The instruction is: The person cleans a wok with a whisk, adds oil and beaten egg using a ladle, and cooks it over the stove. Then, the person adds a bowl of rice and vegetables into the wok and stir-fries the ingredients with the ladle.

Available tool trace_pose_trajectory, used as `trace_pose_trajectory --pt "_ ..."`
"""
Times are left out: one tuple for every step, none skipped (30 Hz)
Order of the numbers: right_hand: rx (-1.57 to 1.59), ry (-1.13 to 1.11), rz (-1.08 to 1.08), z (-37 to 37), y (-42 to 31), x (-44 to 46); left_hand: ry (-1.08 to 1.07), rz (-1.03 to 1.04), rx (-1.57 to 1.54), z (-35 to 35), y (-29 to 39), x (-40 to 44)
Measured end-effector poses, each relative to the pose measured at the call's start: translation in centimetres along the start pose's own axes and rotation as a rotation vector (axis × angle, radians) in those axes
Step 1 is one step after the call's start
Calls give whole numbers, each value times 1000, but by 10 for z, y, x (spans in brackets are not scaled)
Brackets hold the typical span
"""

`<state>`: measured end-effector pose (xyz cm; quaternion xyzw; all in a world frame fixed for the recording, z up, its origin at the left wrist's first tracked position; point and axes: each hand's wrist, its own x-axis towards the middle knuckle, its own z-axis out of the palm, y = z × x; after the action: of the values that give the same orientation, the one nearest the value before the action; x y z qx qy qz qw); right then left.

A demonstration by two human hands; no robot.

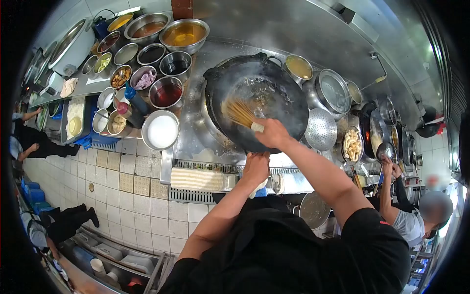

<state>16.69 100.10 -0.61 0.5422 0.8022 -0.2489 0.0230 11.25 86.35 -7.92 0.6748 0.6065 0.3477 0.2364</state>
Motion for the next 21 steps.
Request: trace_pose_trajectory --pt "-34 5 -9 3 1 1 3 -1 -2 1 0 4" --pt "-29 24 4 3 1 15 1 -6 -11 2 0 5" --pt "-22 19 12 3 1 32 0 -9 -18 2 1 2" --pt "19 92 75 -1 1 59 50 40 -21 5 -2 2" --pt "64 164 140 -3 2 71 53 46 -16 5 -2 5" --pt "71 164 144 -1 3 67 21 23 -1 6 -2 3" --pt "144 215 156 -1 5 62 -4 1 13 6 -1 3" --pt "216 266 169 0 7 56 -2 8 -3 7 -2 3" --pt "217 274 165 -3 5 45 2 15 1 6 -1 6" --pt "110 176 84 -5 1 26 -18 5 12 5 -1 6" --pt "3 76 7 -3 -1 11 -41 -7 20 5 0 5" --pt "0 81 11 5 3 4 -42 -1 17 5 1 4" --pt "-16 152 -41 17 9 1 1 -2 31 6 3 2" --pt "-33 225 -98 24 15 4 48 -4 47 7 4 4" --pt "-34 225 -99 21 19 20 49 -4 47 9 4 3" --pt "-8 193 16 13 20 46 8 -4 48 10 1 1" --pt "13 169 122 0 19 70 -21 2 51 9 -2 5" --pt "105 156 155 -12 22 71 -26 2 53 8 -3 5" --pt "111 151 167 2 31 69 -18 -3 39 7 -2 2" --pt "98 225 159 15 39 77 6 3 24 7 -1 8" --pt "92 298 157 26 44 79 0 13 24 8 0 9"
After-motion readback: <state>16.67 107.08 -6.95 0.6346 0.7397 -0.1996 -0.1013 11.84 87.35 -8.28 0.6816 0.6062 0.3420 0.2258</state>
